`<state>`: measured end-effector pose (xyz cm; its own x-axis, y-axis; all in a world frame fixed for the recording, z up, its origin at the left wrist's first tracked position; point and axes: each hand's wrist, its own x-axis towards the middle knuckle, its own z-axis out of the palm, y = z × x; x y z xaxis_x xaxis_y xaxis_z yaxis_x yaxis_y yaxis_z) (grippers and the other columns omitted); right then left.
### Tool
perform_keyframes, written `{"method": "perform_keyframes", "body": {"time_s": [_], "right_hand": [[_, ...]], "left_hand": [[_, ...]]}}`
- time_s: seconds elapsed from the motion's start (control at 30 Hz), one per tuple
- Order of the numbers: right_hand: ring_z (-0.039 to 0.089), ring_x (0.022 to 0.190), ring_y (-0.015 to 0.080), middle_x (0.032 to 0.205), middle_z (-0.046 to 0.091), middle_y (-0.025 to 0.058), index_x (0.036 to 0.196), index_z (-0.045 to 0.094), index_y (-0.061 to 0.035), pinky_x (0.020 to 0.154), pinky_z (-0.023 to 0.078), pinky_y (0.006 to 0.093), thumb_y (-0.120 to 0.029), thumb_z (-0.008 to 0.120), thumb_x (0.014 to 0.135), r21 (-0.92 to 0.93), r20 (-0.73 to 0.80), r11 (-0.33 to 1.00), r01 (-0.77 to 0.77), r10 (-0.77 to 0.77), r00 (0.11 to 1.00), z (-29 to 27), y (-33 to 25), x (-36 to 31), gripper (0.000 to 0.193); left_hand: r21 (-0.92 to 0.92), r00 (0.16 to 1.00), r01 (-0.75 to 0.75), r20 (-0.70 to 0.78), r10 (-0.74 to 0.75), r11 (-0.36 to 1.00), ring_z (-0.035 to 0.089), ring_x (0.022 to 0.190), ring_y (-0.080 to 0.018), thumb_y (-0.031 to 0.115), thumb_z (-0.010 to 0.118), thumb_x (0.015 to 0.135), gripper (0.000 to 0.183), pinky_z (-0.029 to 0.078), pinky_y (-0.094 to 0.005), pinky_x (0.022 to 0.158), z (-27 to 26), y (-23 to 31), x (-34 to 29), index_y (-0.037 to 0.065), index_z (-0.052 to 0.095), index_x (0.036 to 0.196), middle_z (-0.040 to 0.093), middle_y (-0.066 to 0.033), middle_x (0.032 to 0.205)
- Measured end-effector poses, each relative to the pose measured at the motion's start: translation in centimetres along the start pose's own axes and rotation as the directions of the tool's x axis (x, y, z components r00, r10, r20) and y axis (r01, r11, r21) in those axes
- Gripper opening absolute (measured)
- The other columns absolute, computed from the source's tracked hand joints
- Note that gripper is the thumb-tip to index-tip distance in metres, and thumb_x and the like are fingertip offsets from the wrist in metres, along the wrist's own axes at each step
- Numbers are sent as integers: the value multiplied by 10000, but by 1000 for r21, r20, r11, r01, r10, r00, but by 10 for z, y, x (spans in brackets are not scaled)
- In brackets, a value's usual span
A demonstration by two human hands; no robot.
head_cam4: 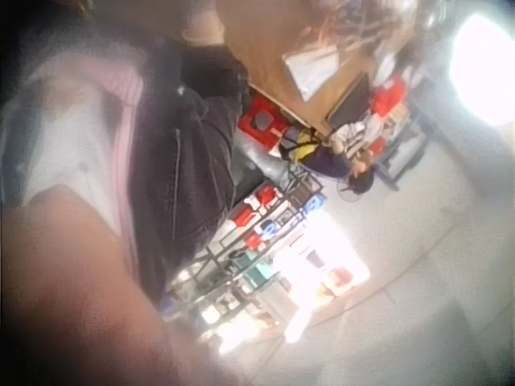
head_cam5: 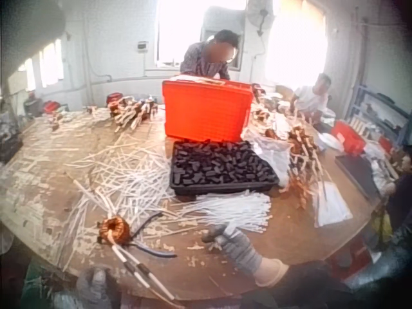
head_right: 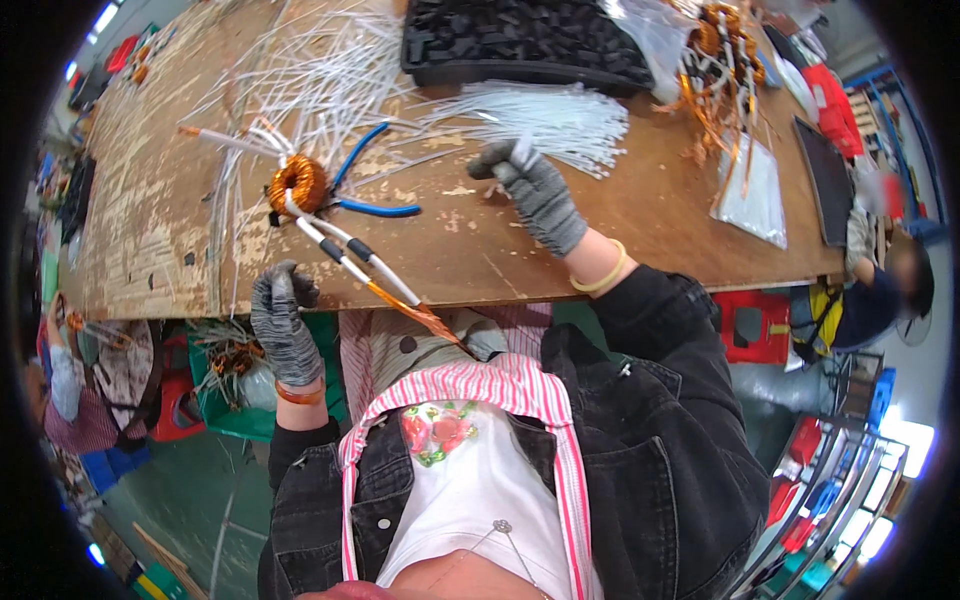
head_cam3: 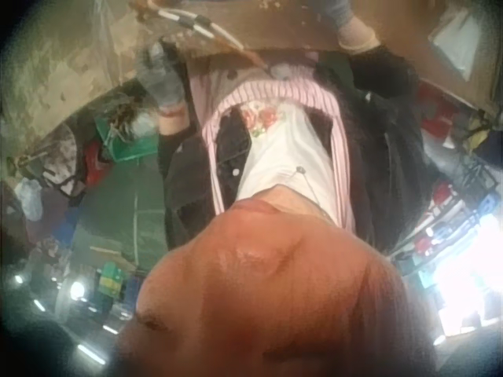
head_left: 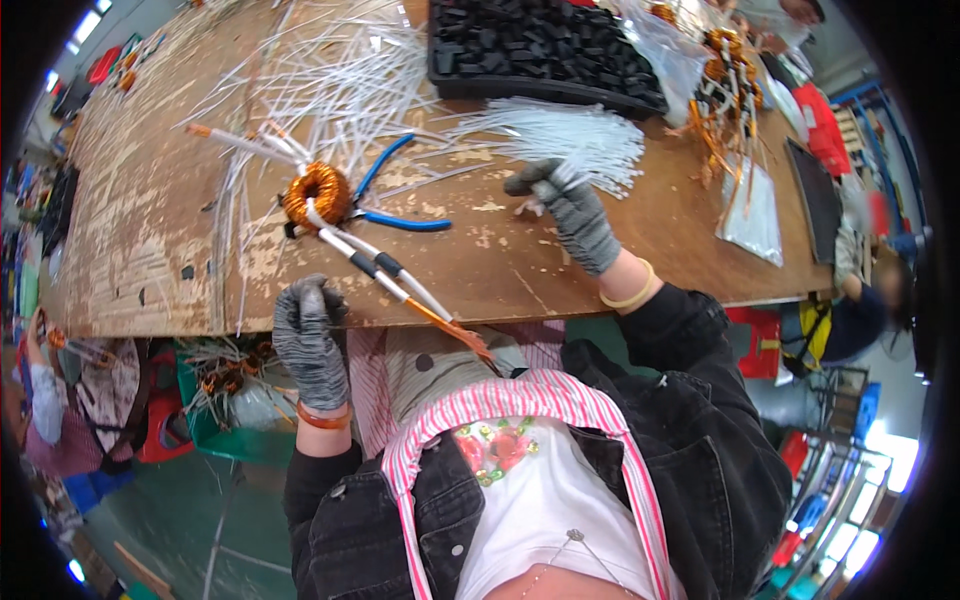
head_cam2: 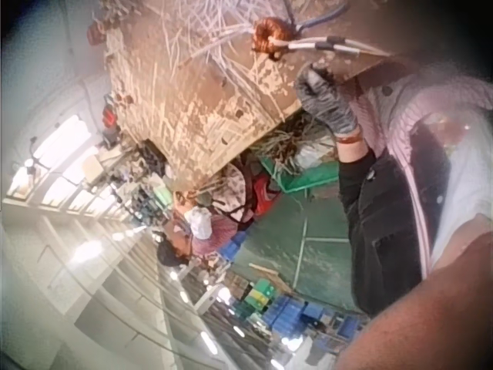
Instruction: Wrapping insulation tape and copper wire around a toroidal coil and securing components with zip ties.
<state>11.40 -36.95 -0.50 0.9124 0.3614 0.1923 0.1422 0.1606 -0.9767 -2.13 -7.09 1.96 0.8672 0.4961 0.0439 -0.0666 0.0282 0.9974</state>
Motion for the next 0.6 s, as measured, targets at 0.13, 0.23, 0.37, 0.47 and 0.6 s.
{"method": "perform_keyframes", "body": {"time_s": [0.13, 0.23, 0.37, 0.47, 0.6], "right_hand": [[582, 1000, 221, 1058, 604, 131, 1078, 523, -9, 908, 446, 333, -91, 438, 937, 53, 27, 998, 24, -25, 999, 23, -39, 5, 184], [566, 1047, 256, 1097, 589, 154, 1083, 519, -10, 947, 426, 380, -144, 472, 929, 289, 160, 957, -6, -42, 986, 66, -58, 10, 210], [535, 1100, 275, 1143, 566, 165, 1115, 509, -16, 974, 401, 399, -199, 498, 924, 510, 357, 857, -73, -133, 925, 116, -56, 25, 265], [529, 1107, 281, 1161, 556, 164, 1133, 505, -12, 987, 392, 402, -184, 489, 927, 483, 375, 873, -71, -133, 918, 122, -54, 36, 269], [509, 1135, 290, 1145, 555, 159, 1135, 505, 2, 1003, 385, 403, -162, 486, 924, 445, 366, 885, -136, -41, 930, 116, -51, 42, 268]], "left_hand": [[102, 986, -147, 96, 137, 984, 562, 729, -84, 106, 570, 881, 125, 464, -230, 673, 3, 22, -14, 18, 598, 964, 603, -24, 779], [244, 941, -306, 226, 253, 920, 589, 769, -138, 85, 615, 841, 125, 473, -270, 700, 26, 41, -13, 16, 612, 944, 614, -46, 767], [363, 734, -659, 501, 458, 658, 591, 741, -201, 67, 643, 798, 127, 465, -301, 671, 36, 33, 5, 25, 627, 916, 608, -83, 762], [389, 773, -628, 412, 482, 674, 583, 719, -211, 60, 640, 792, 99, 456, -310, 656, 28, 34, 13, 27, 628, 885, 604, -101, 766], [366, 949, -304, 192, 248, 879, 568, 666, -158, 84, 599, 844, 85, 455, -286, 625, 8, 27, 17, 6, 612, 876, 594, -83, 748]]}}
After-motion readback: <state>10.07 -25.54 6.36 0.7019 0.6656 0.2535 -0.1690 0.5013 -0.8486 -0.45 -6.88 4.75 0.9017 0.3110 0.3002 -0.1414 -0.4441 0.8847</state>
